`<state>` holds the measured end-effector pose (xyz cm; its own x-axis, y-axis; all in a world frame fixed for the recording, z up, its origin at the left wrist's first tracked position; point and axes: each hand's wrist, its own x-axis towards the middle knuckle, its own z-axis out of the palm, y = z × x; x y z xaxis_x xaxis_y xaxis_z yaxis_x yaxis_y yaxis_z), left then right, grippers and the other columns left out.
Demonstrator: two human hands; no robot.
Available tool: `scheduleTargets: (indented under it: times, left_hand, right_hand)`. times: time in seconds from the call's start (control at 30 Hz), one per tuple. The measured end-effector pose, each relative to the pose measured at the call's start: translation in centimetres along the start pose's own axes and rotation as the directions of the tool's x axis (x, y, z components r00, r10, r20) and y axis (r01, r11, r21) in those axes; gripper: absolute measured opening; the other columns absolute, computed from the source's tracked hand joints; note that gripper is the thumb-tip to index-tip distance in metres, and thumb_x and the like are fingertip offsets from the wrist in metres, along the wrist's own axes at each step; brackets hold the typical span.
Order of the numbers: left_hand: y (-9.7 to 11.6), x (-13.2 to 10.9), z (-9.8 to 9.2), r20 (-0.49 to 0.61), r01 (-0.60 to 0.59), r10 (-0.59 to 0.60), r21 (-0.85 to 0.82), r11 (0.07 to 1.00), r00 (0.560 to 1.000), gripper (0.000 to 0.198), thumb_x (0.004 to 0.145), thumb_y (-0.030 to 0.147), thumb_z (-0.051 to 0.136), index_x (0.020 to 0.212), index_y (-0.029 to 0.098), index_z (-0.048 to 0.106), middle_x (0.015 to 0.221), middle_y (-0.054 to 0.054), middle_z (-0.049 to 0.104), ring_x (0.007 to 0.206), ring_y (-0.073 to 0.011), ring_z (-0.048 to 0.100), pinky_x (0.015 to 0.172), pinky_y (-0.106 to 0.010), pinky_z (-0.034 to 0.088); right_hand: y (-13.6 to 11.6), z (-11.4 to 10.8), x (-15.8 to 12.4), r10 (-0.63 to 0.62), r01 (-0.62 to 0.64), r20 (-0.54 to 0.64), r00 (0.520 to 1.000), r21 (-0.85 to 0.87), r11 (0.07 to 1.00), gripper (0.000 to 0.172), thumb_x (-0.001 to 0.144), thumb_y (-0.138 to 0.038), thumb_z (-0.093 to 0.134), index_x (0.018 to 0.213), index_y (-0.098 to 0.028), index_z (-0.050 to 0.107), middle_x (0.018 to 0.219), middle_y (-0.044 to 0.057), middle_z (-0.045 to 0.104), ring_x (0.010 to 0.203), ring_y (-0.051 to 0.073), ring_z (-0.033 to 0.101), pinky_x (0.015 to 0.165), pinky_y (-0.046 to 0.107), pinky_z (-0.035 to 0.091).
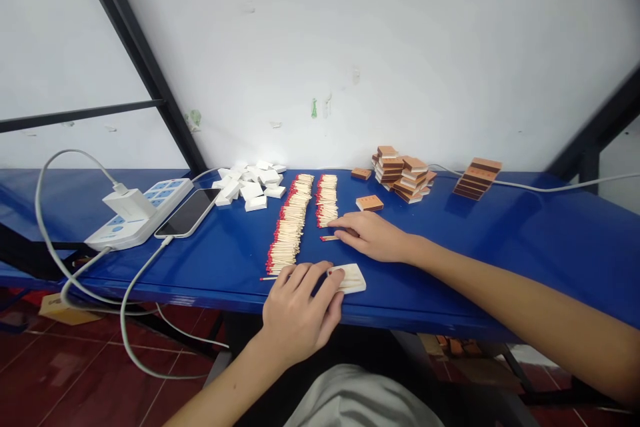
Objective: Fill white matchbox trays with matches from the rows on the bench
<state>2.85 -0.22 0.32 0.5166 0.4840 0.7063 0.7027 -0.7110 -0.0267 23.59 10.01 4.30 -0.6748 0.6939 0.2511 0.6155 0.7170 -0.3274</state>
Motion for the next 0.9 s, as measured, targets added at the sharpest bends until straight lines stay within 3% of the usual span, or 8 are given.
scheduleTargets:
  times: [0.47, 0.6, 0.77, 0.9]
  left_hand:
    - [-0.01, -0.16, 0.04, 0.001, -0.001, 0.001, -0.002, 1.000, 1.000, 0.025, 0.095, 0.021, 0.052, 0.116, 0.018, 0.064, 0.113, -0.007, 0.070, 0.092, -0.0224, 0.061, 0.080, -0.037, 0.040]
    - [0.00, -0.20, 0.06, 0.005, 0.002, -0.002, -0.001, 1.000, 1.000, 0.025, 0.095, 0.021, 0.052, 0.116, 0.017, 0.064, 0.113, -0.007, 0.069, 0.093, -0.0223, 0.061, 0.081, -0.038, 0.040]
    - [-0.02, -0.21, 0.07, 0.002, 0.002, -0.002, -0.007, 1.000, 1.000, 0.024, 0.095, 0.021, 0.052, 0.115, 0.017, 0.064, 0.113, -0.007, 0.069, 0.093, -0.0223, 0.062, 0.081, -0.038, 0.041]
    - [-0.05, -0.19, 0.07, 0.002, 0.001, -0.001, -0.008, 1.000, 1.000, 0.024, 0.094, 0.021, 0.052, 0.115, 0.017, 0.064, 0.113, -0.007, 0.069, 0.092, -0.0222, 0.061, 0.080, -0.038, 0.041]
  right_hand:
    - [0.28, 0.40, -0.20, -0.039, 0.045, -0.064, 0.997, 0.097, 0.994, 0.028, 0.095, -0.018, 0.050, 0.110, -0.016, 0.072, 0.100, 0.008, 0.076, 0.086, 0.019, 0.068, 0.076, 0.029, 0.047]
    - [0.32, 0.46, -0.17, 0.006, 0.001, -0.061, 0.998, 0.108, 0.994, 0.028, 0.094, -0.021, 0.052, 0.114, -0.016, 0.072, 0.090, 0.006, 0.075, 0.075, 0.017, 0.065, 0.069, 0.028, 0.046]
    - [0.10, 0.35, -0.08, 0.037, -0.032, -0.041, 0.998, 0.103, 0.994, 0.027, 0.092, -0.021, 0.054, 0.108, -0.016, 0.075, 0.092, 0.007, 0.075, 0.077, 0.018, 0.064, 0.071, 0.028, 0.044]
    - [0.14, 0.35, -0.05, 0.091, -0.084, -0.025, 0.996, 0.193, 0.978, 0.027, 0.092, -0.024, 0.055, 0.106, -0.015, 0.076, 0.076, 0.003, 0.072, 0.061, 0.013, 0.056, 0.060, 0.026, 0.038]
